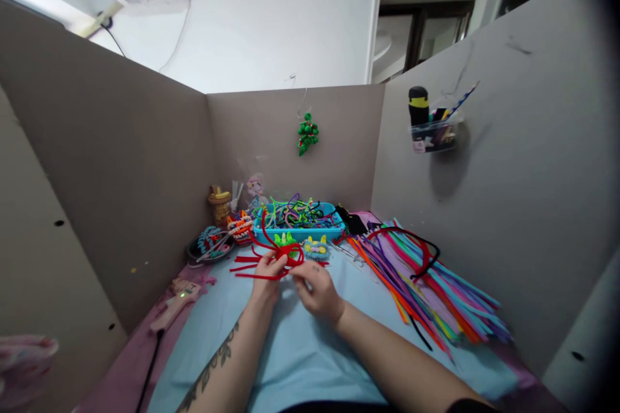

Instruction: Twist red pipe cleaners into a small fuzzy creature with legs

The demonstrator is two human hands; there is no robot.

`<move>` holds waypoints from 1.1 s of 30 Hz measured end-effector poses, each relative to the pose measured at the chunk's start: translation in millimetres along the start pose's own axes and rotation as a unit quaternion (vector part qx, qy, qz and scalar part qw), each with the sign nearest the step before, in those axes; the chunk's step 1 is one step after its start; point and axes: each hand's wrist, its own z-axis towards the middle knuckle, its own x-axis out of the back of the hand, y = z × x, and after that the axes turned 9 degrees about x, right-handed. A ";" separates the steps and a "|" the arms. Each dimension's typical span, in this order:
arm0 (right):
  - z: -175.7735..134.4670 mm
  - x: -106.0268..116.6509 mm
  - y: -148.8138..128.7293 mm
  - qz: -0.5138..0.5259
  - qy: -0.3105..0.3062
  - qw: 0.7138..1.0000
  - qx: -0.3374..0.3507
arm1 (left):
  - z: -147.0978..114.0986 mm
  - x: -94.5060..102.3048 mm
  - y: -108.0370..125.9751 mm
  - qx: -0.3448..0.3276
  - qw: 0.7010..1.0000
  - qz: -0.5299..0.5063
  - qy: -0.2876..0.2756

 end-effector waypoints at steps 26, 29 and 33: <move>-1.8 -11.1 35.9 -0.064 0.048 0.990 -0.120 | -13.8 -13.6 -3.4 -0.070 0.995 0.072 -0.001; -1.6 -14.4 34.6 -0.047 0.061 0.989 -0.126 | -14.4 -13.8 -3.0 -0.069 0.996 0.059 0.003; -1.0 -16.2 33.1 -0.060 0.070 0.982 -0.167 | -13.4 -12.0 -5.4 -0.064 0.996 0.056 -0.006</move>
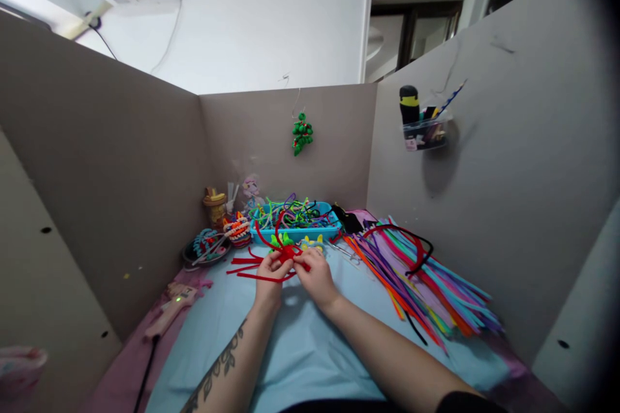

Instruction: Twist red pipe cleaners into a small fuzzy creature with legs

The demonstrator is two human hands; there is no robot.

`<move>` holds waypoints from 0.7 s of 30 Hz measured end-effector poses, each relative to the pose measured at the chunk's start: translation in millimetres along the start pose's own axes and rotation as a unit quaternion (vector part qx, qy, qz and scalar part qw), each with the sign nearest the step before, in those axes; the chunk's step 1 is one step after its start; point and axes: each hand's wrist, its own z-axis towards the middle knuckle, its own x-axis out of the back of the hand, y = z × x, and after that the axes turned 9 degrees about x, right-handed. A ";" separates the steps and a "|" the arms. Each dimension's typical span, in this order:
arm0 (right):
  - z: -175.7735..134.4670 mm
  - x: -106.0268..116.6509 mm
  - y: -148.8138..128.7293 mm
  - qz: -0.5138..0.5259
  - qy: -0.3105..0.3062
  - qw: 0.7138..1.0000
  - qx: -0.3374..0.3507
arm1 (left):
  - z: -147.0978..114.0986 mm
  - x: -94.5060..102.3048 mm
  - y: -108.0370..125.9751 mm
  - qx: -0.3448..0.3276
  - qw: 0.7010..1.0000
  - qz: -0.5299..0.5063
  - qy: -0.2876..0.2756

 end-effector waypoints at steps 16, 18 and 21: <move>-2.2 -13.3 16.8 0.038 0.003 0.991 -0.132 | -1.6 -6.0 -2.6 0.013 0.999 0.022 -0.019; 0.0 -9.3 13.2 0.023 -0.006 0.992 -0.127 | -0.3 -4.7 -3.7 0.009 0.999 0.021 -0.025; 2.2 -0.1 2.1 -0.005 0.005 0.997 -0.080 | 3.2 -1.4 -5.3 -0.005 0.999 0.013 -0.029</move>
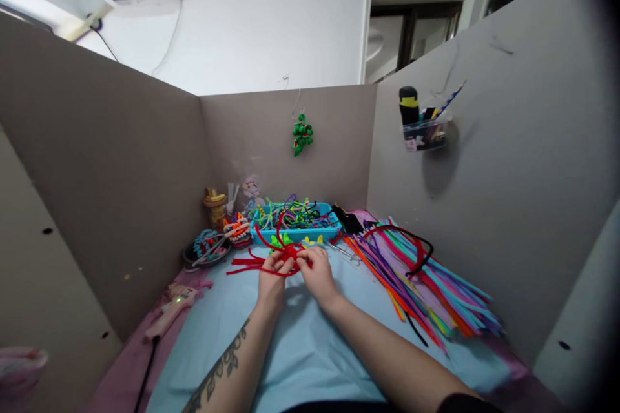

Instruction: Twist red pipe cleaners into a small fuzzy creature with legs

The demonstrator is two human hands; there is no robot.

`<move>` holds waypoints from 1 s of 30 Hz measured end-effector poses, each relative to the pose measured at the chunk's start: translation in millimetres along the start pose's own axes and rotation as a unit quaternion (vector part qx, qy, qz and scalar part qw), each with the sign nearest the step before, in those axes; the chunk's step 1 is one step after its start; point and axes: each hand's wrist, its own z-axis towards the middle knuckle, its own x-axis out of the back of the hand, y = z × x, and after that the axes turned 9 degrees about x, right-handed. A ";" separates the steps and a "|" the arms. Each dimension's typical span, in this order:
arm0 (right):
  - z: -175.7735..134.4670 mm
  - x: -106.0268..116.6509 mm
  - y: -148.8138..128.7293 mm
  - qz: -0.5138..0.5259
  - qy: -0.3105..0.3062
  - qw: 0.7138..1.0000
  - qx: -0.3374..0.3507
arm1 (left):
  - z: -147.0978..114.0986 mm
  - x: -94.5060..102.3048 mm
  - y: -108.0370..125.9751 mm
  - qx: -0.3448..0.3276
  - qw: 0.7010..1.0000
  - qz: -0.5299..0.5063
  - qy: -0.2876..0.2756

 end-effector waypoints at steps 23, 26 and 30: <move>-14.8 30.9 -45.1 0.198 -0.074 0.950 0.229 | 16.3 15.8 1.5 -0.012 0.996 -0.028 0.089; -10.9 33.0 -38.2 0.189 -0.067 0.958 0.203 | 16.3 17.3 2.6 -0.001 0.995 -0.045 0.085; -3.7 24.0 -18.0 0.114 -0.096 0.973 0.178 | 13.0 14.3 5.9 0.020 0.996 -0.072 0.054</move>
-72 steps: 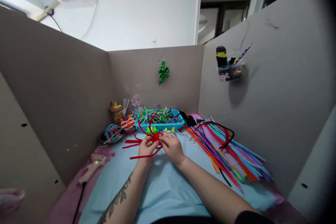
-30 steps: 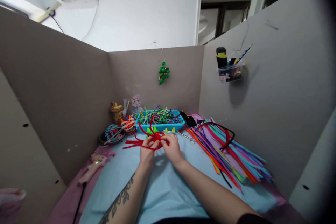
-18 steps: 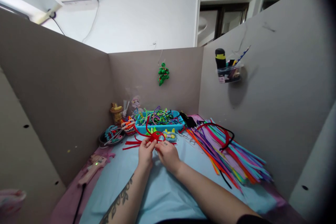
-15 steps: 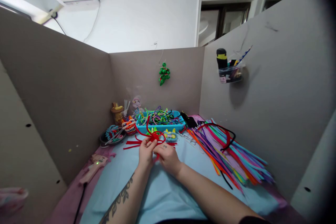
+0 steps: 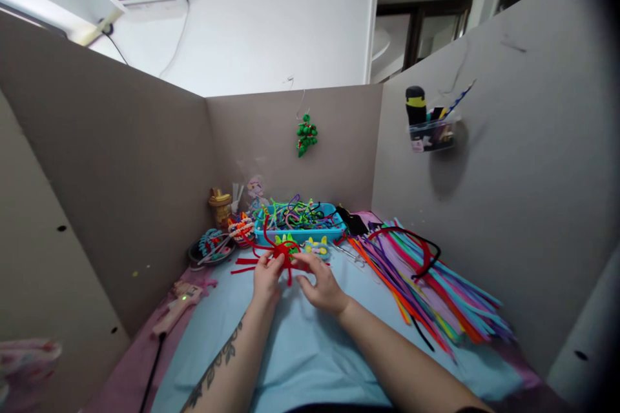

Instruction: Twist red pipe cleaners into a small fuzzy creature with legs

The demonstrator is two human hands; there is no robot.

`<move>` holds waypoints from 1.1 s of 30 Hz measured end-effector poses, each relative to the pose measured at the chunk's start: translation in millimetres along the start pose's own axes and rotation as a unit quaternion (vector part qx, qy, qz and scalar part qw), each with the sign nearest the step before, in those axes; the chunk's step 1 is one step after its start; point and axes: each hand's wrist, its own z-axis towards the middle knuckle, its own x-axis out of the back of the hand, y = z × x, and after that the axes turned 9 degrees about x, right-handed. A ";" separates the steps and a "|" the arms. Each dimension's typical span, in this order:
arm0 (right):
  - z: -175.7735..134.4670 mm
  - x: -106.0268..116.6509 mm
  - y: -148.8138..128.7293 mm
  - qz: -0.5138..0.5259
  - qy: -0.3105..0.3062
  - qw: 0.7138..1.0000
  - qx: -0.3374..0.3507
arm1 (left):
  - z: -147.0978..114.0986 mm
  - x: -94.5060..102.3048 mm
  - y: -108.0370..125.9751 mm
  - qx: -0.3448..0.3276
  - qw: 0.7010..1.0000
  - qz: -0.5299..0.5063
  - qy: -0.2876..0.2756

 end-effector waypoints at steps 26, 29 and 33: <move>-7.9 -19.3 19.1 -0.218 -0.129 0.966 0.052 | -9.2 -7.9 1.0 0.046 0.999 0.001 -0.013; -7.7 -22.2 18.1 -0.227 -0.151 0.960 0.063 | -6.0 -7.0 -0.7 0.052 0.999 -0.005 -0.001; -7.7 -23.9 16.8 -0.159 -0.124 0.976 0.079 | -3.3 -5.3 -4.7 0.025 1.000 -0.011 0.008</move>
